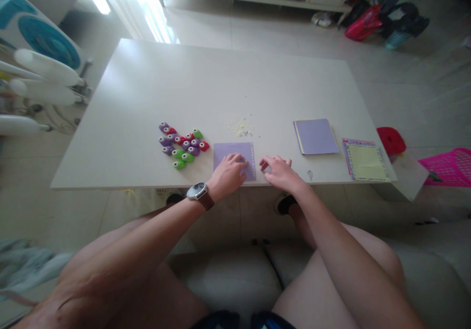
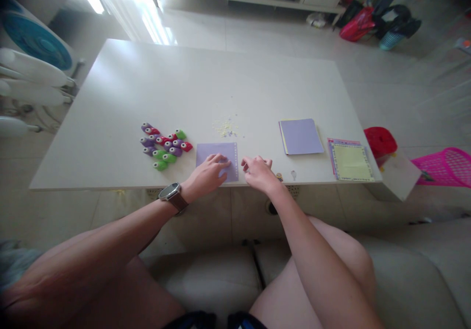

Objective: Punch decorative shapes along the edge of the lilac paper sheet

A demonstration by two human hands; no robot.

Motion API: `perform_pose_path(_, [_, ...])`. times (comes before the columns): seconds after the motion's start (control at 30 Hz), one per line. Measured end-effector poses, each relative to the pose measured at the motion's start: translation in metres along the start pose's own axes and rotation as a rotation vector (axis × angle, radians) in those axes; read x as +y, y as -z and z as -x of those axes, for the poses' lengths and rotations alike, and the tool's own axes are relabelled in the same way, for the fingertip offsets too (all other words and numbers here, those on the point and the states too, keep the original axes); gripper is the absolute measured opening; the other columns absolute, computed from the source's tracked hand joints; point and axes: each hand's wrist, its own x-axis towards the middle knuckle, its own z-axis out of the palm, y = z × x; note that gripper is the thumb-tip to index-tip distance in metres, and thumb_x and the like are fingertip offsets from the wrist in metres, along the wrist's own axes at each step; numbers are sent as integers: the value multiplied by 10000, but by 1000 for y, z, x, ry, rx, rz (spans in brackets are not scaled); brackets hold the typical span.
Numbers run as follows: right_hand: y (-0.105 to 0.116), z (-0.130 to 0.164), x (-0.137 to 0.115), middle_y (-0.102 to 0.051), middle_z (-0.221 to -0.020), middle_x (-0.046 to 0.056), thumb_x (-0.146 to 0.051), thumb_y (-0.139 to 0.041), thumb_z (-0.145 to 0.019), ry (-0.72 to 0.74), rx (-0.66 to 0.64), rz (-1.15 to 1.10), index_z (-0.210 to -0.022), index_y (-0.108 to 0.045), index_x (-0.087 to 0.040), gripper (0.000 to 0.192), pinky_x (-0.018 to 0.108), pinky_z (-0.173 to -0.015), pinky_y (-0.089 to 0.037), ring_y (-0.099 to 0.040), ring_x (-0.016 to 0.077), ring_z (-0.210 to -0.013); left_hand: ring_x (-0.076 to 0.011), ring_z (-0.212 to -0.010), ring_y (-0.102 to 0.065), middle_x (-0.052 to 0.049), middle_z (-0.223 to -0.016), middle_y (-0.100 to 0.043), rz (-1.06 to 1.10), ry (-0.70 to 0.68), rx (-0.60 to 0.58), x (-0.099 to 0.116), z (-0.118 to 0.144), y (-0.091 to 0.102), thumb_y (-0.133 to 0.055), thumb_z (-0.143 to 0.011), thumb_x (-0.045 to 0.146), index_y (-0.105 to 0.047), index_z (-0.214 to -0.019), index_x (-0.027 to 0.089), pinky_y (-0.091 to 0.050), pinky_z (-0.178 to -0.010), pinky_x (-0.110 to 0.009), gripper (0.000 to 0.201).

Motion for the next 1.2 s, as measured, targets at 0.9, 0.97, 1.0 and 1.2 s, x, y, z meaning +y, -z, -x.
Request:
perform_pose_path(0.9, [16,6,5,-692,-1003,58,-150,-619,-811,-48,254,26,-950,-630,-218,154,294,-779,-429,-619,206,-906,-297,-1390,-505,-140,-1392,-614,-11,-52,-7,13,-7,-9,-556,-903,194,-642,-1215,164,-490,-1164,-429,325])
perform_pose_path(0.97, [18,6,4,-686,-983,49,-152,-623,-798,-47,266,-3,-941,-627,-220,159,290,-778,-433,-618,201,-892,-296,-1390,-515,-152,-1385,-623,-4,-89,-16,17,-12,-12,-555,-893,178,-648,-1185,147,-473,-1184,-430,307])
perform_pose_path(1.0, [18,7,4,-684,-982,47,-150,-619,-796,-46,269,-13,-943,-628,-221,163,290,-779,-435,-619,199,-890,-297,-1394,-516,-156,-1387,-624,-1,-104,-20,19,-15,-13,-556,-886,169,-647,-1178,142,-466,-1190,-434,306])
perform_pose_path(1.2, [24,10,-5,-699,-1008,59,-127,-607,-778,-39,248,-19,-952,-624,-219,198,299,-805,-444,-632,206,-913,-292,-1413,-517,-135,-1371,-639,79,-125,-38,24,-26,-11,-561,-855,113,-627,-1209,165,-442,-1204,-454,364])
